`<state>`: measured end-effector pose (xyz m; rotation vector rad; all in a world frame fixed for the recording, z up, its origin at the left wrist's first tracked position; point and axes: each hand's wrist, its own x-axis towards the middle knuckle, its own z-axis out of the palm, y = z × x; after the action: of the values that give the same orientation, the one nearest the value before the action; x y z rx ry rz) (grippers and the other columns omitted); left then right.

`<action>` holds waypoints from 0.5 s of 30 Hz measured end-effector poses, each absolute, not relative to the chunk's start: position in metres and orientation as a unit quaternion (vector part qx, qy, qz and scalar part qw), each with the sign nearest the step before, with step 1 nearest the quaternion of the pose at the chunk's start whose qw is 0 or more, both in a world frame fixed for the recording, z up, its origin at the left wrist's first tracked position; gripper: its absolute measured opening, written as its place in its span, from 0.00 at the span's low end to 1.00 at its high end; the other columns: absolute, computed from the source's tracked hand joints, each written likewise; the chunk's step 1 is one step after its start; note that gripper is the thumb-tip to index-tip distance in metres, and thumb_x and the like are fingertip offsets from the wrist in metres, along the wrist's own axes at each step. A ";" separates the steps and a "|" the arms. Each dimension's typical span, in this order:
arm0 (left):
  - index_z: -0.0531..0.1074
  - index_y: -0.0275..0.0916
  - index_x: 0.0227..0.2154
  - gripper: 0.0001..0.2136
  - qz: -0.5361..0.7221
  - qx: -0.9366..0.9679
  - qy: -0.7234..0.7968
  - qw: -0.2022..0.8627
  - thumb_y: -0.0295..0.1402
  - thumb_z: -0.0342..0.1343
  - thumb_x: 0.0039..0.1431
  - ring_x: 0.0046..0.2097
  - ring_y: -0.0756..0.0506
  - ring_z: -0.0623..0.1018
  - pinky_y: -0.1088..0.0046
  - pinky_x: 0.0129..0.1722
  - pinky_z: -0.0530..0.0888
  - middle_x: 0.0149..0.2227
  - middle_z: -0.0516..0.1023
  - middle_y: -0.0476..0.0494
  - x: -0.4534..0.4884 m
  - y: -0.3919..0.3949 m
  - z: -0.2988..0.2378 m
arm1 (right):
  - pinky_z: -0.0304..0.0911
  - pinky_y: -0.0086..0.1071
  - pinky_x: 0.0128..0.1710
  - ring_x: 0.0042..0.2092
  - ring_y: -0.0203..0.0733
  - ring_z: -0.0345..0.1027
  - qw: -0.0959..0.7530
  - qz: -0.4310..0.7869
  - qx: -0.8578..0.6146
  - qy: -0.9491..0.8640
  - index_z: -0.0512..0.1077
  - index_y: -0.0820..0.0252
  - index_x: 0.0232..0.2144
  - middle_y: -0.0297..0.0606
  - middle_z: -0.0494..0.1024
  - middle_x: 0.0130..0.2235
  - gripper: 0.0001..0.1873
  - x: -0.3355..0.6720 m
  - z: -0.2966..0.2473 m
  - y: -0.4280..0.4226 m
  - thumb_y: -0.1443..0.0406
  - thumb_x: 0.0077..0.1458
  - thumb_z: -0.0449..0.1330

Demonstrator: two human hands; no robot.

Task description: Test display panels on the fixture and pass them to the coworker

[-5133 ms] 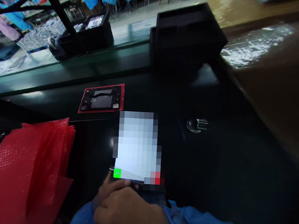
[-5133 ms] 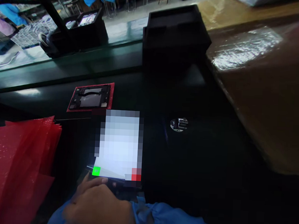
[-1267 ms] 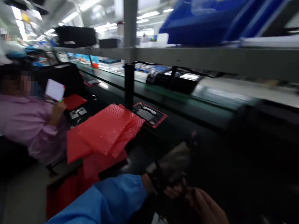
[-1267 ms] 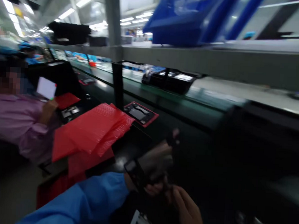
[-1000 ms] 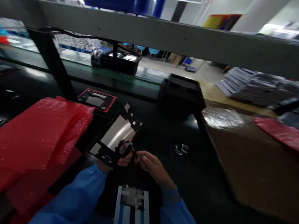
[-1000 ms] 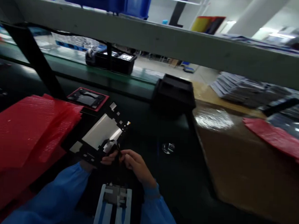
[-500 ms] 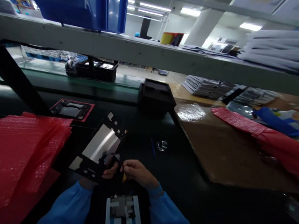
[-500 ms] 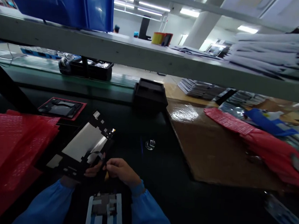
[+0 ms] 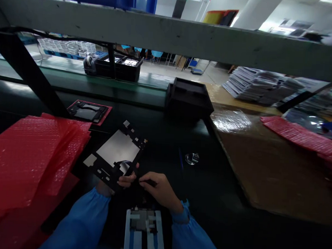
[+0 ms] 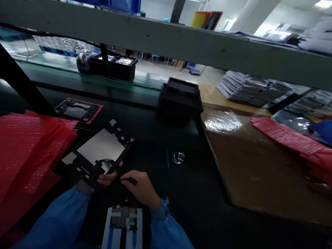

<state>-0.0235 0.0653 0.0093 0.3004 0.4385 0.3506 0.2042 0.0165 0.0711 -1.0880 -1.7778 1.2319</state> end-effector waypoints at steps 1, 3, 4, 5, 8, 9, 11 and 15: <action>0.70 0.42 0.57 0.27 0.170 0.147 0.228 0.947 0.42 0.56 0.54 0.15 0.51 0.54 0.78 0.13 0.49 0.17 0.65 0.51 -0.024 0.066 0.010 | 0.68 0.35 0.42 0.38 0.42 0.76 0.346 0.459 -0.417 -0.704 0.79 0.55 0.36 0.36 0.82 0.36 0.05 0.204 0.072 0.016 0.63 0.59 0.63; 0.68 0.42 0.60 0.30 0.187 0.140 0.237 0.943 0.42 0.57 0.53 0.15 0.51 0.56 0.77 0.14 0.50 0.19 0.68 0.49 -0.025 0.066 0.012 | 0.68 0.35 0.42 0.39 0.42 0.76 0.332 0.442 -0.421 -0.719 0.79 0.55 0.37 0.36 0.82 0.37 0.05 0.204 0.073 0.016 0.65 0.59 0.62; 0.67 0.41 0.60 0.31 0.197 0.137 0.233 0.942 0.42 0.57 0.52 0.16 0.52 0.56 0.77 0.14 0.50 0.21 0.71 0.47 -0.025 0.066 0.012 | 0.69 0.34 0.40 0.38 0.41 0.76 0.324 0.438 -0.425 -0.723 0.79 0.55 0.36 0.36 0.82 0.36 0.05 0.204 0.073 0.016 0.65 0.59 0.62; 0.67 0.41 0.60 0.31 0.203 0.136 0.219 0.945 0.41 0.57 0.52 0.16 0.52 0.57 0.78 0.14 0.50 0.24 0.72 0.46 -0.024 0.065 0.013 | 0.68 0.33 0.38 0.36 0.40 0.75 0.316 0.436 -0.429 -0.726 0.79 0.55 0.35 0.36 0.82 0.35 0.04 0.205 0.072 0.016 0.66 0.59 0.62; 0.72 0.37 0.53 0.24 0.208 0.144 0.149 0.956 0.43 0.55 0.56 0.16 0.54 0.58 0.78 0.14 0.50 0.27 0.75 0.43 -0.021 0.067 0.019 | 0.68 0.32 0.35 0.33 0.39 0.73 0.303 0.435 -0.422 -0.735 0.77 0.56 0.31 0.34 0.81 0.32 0.04 0.206 0.069 0.015 0.68 0.58 0.62; 0.74 0.36 0.49 0.21 0.210 0.150 0.125 0.958 0.44 0.54 0.57 0.15 0.54 0.59 0.77 0.13 0.50 0.27 0.75 0.42 -0.020 0.068 0.023 | 0.68 0.32 0.36 0.33 0.39 0.73 0.303 0.434 -0.417 -0.739 0.76 0.56 0.31 0.34 0.80 0.32 0.04 0.206 0.068 0.015 0.68 0.58 0.62; 0.75 0.35 0.45 0.20 0.228 0.164 0.094 0.955 0.46 0.52 0.61 0.15 0.54 0.59 0.77 0.13 0.50 0.28 0.75 0.41 -0.018 0.070 0.034 | 0.69 0.33 0.37 0.34 0.39 0.74 0.323 0.418 -0.414 -0.741 0.74 0.56 0.30 0.35 0.80 0.32 0.05 0.206 0.066 0.015 0.69 0.58 0.61; 0.74 0.36 0.52 0.23 0.311 0.198 0.103 0.924 0.46 0.53 0.61 0.17 0.54 0.62 0.78 0.16 0.56 0.29 0.77 0.41 -0.012 0.064 0.055 | 0.71 0.34 0.36 0.34 0.38 0.73 0.435 0.341 -0.473 -0.686 0.75 0.57 0.39 0.44 0.77 0.49 0.05 0.203 0.065 0.015 0.64 0.59 0.61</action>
<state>-0.0115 0.0642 0.0553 0.4062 0.2118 0.6387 0.2026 0.0149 0.0654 -1.1772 -1.7074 0.8500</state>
